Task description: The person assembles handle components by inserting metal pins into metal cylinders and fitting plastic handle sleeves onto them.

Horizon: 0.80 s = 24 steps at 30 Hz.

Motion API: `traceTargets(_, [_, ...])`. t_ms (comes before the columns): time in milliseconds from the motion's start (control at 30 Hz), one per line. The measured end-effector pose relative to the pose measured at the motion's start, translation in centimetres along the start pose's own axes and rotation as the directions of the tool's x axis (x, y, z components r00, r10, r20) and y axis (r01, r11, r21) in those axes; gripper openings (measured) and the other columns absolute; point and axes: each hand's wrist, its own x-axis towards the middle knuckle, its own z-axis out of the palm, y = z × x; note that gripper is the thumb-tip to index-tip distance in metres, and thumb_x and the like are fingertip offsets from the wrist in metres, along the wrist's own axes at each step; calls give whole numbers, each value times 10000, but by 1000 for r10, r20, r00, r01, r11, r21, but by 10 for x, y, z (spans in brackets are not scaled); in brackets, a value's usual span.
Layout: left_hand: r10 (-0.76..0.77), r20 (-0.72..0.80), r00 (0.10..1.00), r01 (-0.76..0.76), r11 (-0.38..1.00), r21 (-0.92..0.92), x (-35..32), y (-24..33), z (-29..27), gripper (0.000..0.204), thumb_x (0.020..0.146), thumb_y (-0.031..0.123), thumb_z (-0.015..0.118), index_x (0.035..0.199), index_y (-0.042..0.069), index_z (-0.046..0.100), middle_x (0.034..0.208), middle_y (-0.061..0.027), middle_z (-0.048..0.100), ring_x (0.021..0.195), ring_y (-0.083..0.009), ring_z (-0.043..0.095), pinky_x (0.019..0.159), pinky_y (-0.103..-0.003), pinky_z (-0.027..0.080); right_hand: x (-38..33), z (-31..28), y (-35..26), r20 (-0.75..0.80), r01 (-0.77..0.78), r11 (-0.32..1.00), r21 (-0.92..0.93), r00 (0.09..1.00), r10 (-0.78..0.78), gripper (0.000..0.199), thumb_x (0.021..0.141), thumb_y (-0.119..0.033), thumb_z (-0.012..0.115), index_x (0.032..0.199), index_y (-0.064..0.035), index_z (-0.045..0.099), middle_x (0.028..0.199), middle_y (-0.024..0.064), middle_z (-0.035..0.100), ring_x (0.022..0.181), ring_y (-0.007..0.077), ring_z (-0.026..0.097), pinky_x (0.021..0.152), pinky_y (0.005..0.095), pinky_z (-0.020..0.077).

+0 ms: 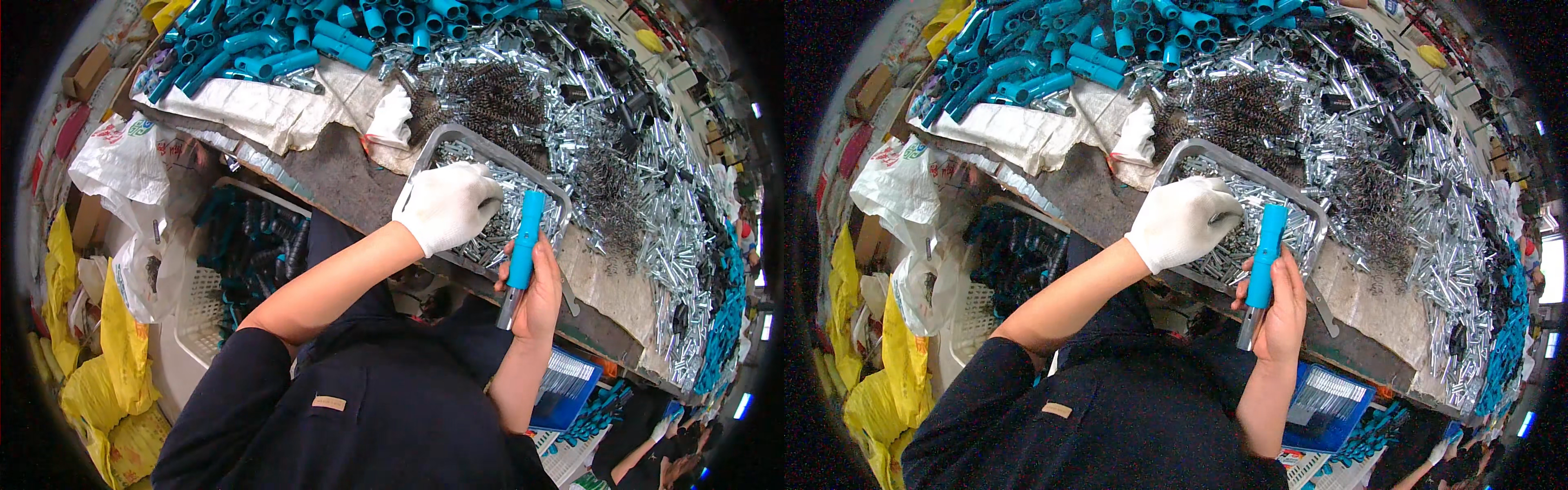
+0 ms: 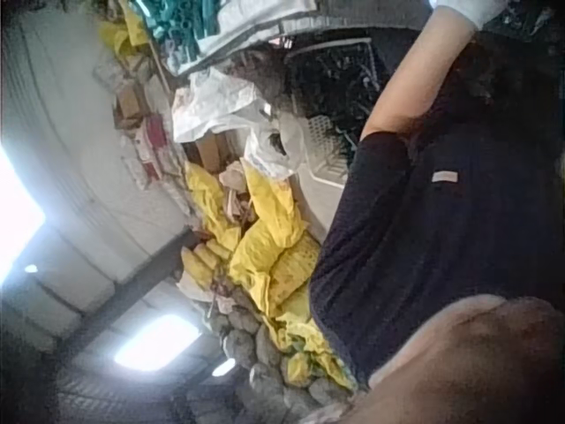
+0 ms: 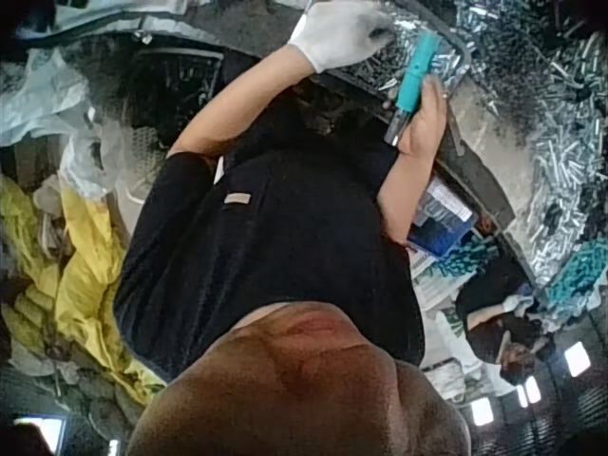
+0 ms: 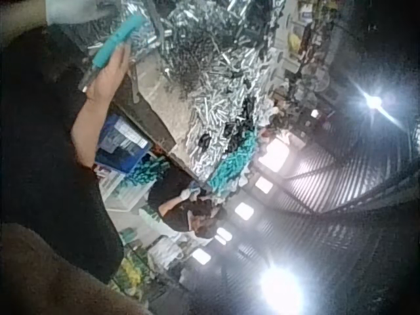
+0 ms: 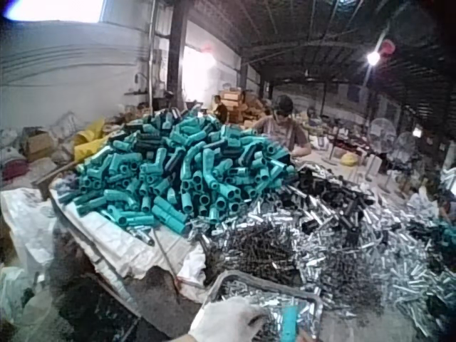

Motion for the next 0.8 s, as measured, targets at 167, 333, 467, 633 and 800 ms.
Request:
traceTargets(167, [-47,7,999,47,996,-74,3,10,-6,122,794,222,679,836,114,715,847,-66,651,838,-265,654,725,-371,523,2,-2,3,21,5,1000,23,1000,-6,414,1031,-251,428,1374,-26,377,973,135,598,689,175,603,523,301,533])
traceTargets(333, [-56,40,998,61,991,-116,3,8,0,140,799,239,680,831,107,713,850,-77,654,821,-273,656,715,-366,520,3,-4,4,5,8,998,61,1000,-8,477,1032,-217,425,1451,-11,325,980,153,612,682,185,633,522,317,552])
traceTargets(467, [-66,54,996,75,977,-197,3,9,-1,169,799,251,674,816,86,710,850,-95,660,832,-288,655,732,-374,518,4,-3,5,-17,10,998,61,1000,-9,467,1030,-219,435,1442,-19,348,974,142,613,683,182,634,527,320,556])
traceTargets(633, [-88,210,974,162,916,-367,3,19,-5,272,764,319,692,841,60,731,870,-147,688,825,-321,669,745,-381,522,1,-1,9,-121,52,992,-119,990,-67,483,1014,-211,482,1442,-20,368,965,91,612,685,182,633,536,327,558])
traceTargets(800, [-93,317,944,255,814,-522,3,18,-3,302,733,343,701,814,54,730,797,-137,700,745,-265,682,715,-353,526,-5,-5,10,-83,176,957,-229,976,-200,484,1033,-259,434,1459,-42,358,942,66,592,719,147,597,541,286,509])
